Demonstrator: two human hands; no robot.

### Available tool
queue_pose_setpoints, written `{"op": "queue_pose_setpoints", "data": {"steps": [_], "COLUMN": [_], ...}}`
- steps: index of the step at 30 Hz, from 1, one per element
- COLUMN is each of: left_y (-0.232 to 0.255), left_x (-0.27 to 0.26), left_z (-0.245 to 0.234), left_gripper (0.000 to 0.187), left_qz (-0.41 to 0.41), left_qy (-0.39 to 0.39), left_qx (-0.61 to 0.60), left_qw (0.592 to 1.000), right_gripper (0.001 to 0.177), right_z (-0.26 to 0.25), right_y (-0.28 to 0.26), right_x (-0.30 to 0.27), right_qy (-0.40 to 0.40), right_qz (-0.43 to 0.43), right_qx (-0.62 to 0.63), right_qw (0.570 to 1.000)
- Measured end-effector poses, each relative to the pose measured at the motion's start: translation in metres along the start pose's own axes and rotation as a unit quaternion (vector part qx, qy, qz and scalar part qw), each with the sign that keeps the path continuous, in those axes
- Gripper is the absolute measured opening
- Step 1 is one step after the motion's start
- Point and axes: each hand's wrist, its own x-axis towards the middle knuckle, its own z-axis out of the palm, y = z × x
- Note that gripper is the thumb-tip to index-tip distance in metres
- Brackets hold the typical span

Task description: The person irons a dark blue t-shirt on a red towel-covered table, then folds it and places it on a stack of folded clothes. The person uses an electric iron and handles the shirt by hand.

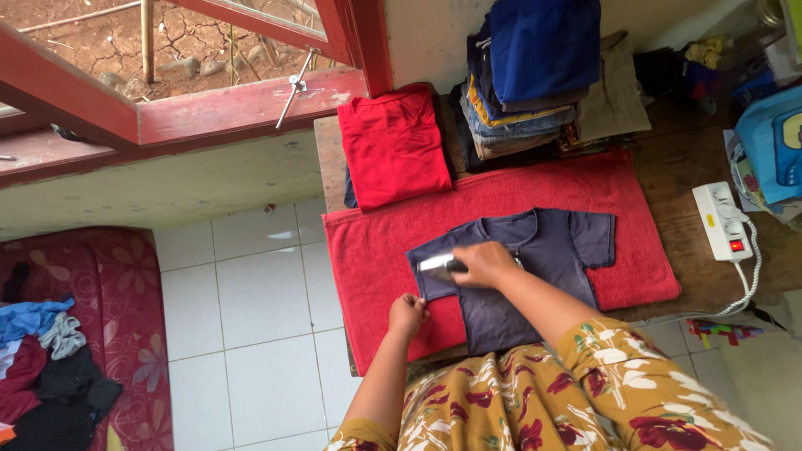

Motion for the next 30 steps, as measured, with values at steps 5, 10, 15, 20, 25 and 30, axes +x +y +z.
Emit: {"op": "queue_pose_setpoints", "data": {"steps": [5, 10, 15, 20, 25, 30], "left_y": [0.000, 0.002, 0.002, 0.006, 0.007, 0.011], "left_x": [0.001, 0.001, 0.001, 0.000, -0.002, -0.001], "left_z": [0.000, 0.001, -0.001, -0.001, -0.002, -0.002], "left_gripper": [0.015, 0.015, 0.017, 0.016, 0.016, 0.015], "left_qz": [0.001, 0.002, 0.009, 0.004, 0.017, -0.002], "left_qy": [-0.017, -0.016, -0.022, -0.019, -0.025, -0.023], "left_qx": [-0.008, -0.008, -0.014, -0.001, -0.016, -0.017], "left_qw": [1.000, 1.000, 1.000, 1.000, 0.999, 1.000], "right_gripper": [0.041, 0.041, 0.042, 0.040, 0.040, 0.044], "right_z": [0.001, -0.004, 0.009, 0.015, 0.020, 0.011], "right_y": [-0.001, 0.005, -0.008, -0.018, -0.022, -0.002], "right_x": [0.005, 0.004, 0.016, 0.027, 0.009, -0.002], "right_qy": [0.007, -0.001, -0.013, 0.017, 0.008, 0.034], "right_qz": [0.020, 0.029, 0.040, 0.076, 0.048, 0.184], "right_qx": [0.010, -0.005, -0.002, 0.019, 0.034, 0.048], "right_qw": [1.000, 1.000, 0.999, 0.997, 0.998, 0.981]}}
